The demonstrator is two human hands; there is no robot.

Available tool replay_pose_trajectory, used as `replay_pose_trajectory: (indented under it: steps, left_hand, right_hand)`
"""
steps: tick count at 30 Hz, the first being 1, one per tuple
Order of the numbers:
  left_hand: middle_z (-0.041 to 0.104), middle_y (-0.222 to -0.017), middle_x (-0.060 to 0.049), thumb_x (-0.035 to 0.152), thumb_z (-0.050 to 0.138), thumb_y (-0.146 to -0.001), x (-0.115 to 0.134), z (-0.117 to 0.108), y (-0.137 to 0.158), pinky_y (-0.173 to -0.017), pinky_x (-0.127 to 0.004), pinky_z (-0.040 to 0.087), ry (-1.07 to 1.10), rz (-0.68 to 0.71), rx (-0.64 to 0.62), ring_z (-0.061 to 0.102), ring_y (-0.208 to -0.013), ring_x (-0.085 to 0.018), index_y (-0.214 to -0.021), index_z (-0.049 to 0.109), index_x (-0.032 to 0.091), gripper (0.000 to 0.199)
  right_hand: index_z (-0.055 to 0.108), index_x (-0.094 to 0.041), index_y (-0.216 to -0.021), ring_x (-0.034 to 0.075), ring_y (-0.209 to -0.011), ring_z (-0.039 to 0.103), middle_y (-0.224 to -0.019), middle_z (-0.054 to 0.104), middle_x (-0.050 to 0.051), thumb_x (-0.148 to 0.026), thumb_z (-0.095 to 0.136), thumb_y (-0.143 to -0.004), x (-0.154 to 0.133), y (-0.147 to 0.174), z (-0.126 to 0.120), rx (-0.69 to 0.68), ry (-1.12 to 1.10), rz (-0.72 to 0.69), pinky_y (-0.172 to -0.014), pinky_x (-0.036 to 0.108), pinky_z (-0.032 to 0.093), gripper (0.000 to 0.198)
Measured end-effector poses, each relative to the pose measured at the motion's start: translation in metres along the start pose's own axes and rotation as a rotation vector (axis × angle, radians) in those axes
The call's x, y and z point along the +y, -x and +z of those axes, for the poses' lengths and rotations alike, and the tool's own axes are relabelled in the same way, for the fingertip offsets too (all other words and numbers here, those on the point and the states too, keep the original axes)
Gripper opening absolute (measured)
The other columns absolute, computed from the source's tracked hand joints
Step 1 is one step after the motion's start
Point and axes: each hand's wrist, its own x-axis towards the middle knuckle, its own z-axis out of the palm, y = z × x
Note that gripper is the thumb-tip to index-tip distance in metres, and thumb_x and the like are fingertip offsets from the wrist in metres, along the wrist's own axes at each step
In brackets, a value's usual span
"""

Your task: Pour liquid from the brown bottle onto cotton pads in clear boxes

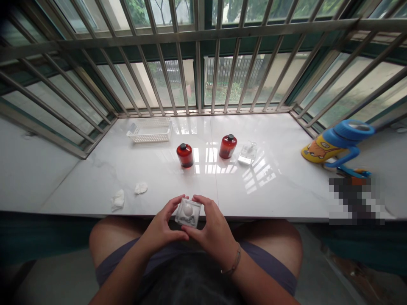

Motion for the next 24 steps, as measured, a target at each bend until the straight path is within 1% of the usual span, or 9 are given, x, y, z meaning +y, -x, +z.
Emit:
replay_pose_trajectory:
  steps: [3,6,9,11,13,15,20,22,24]
  left_hand:
    - [0.064,-0.155,-0.011,0.041,0.101,-0.069,-0.003,-0.003,0.0,-0.127,-0.052,0.043,-0.016,-0.018,-0.044,0.059,-0.146,-0.038,-0.151,0.061,0.029,0.092]
    - [0.069,-0.147,-0.011,0.041,0.1,-0.07,0.0,-0.001,0.0,-0.123,-0.05,0.047,-0.042,0.004,0.002,0.063,-0.14,-0.037,-0.142,0.066,0.026,0.081]
    - [0.073,-0.14,-0.01,0.039,0.098,-0.071,0.006,0.006,0.001,-0.118,-0.051,0.052,-0.089,0.03,0.085,0.067,-0.133,-0.035,-0.135,0.067,0.026,0.073]
    - [0.073,-0.136,-0.009,0.036,0.097,-0.072,0.009,0.01,0.002,-0.115,-0.051,0.054,-0.138,0.057,0.124,0.069,-0.129,-0.034,-0.133,0.067,0.026,0.068]
    - [0.073,-0.135,-0.009,0.034,0.098,-0.072,0.01,0.014,0.003,-0.113,-0.051,0.055,-0.175,0.085,0.142,0.07,-0.127,-0.033,-0.132,0.066,0.027,0.068]
    - [0.073,-0.135,-0.009,0.034,0.098,-0.072,0.01,0.015,0.004,-0.111,-0.05,0.056,-0.204,0.108,0.161,0.07,-0.127,-0.033,-0.132,0.065,0.027,0.069]
    - [0.072,-0.133,-0.01,0.035,0.098,-0.073,0.013,0.015,0.006,-0.108,-0.049,0.057,-0.274,0.162,0.213,0.071,-0.124,-0.032,-0.133,0.064,0.027,0.069]
    - [0.072,-0.133,-0.01,0.035,0.098,-0.074,0.014,0.015,0.007,-0.108,-0.048,0.057,-0.291,0.182,0.223,0.07,-0.124,-0.032,-0.134,0.063,0.027,0.07]
    - [0.072,-0.134,-0.01,0.034,0.097,-0.074,0.014,0.016,0.007,-0.108,-0.048,0.057,-0.301,0.198,0.224,0.07,-0.125,-0.032,-0.135,0.063,0.027,0.07]
  right_hand:
    - [0.053,-0.03,-0.147,0.03,-0.129,0.071,-0.139,0.072,0.008,-0.038,0.096,-0.078,-0.005,0.001,-0.004,-0.041,-0.063,0.024,-0.115,0.048,0.058,0.082]
    - [0.054,-0.03,-0.148,0.031,-0.136,0.067,-0.146,0.069,0.01,-0.045,0.096,-0.078,-0.007,0.002,-0.008,-0.082,-0.111,0.038,-0.119,0.049,0.054,0.083]
    - [0.051,-0.033,-0.149,0.03,-0.143,0.062,-0.152,0.065,0.01,-0.042,0.089,-0.088,-0.005,0.002,-0.01,-0.07,-0.197,0.05,-0.124,0.052,0.049,0.073]
    - [0.049,-0.032,-0.146,0.028,-0.137,0.067,-0.143,0.071,0.01,-0.038,0.082,-0.095,-0.003,0.001,-0.01,-0.048,-0.273,0.07,-0.121,0.053,0.052,0.061]
    - [0.049,-0.032,-0.144,0.028,-0.128,0.073,-0.132,0.077,0.01,-0.036,0.078,-0.098,-0.001,0.0,-0.009,-0.037,-0.319,0.1,-0.115,0.053,0.056,0.055]
    - [0.049,-0.032,-0.144,0.028,-0.125,0.074,-0.128,0.078,0.01,-0.038,0.078,-0.098,0.002,0.0,-0.008,-0.033,-0.347,0.124,-0.112,0.052,0.059,0.054]
    - [0.047,-0.034,-0.146,0.027,-0.129,0.072,-0.133,0.077,0.009,-0.038,0.073,-0.102,0.005,0.002,-0.007,-0.043,-0.461,0.122,-0.112,0.05,0.058,0.051]
    - [0.048,-0.034,-0.146,0.027,-0.13,0.072,-0.134,0.076,0.01,-0.038,0.073,-0.103,0.006,0.003,-0.007,-0.043,-0.47,0.115,-0.112,0.05,0.058,0.05]
    - [0.048,-0.034,-0.146,0.026,-0.127,0.072,-0.13,0.076,0.009,-0.037,0.076,-0.101,0.007,0.003,-0.006,-0.015,-0.451,0.111,-0.113,0.051,0.057,0.054]
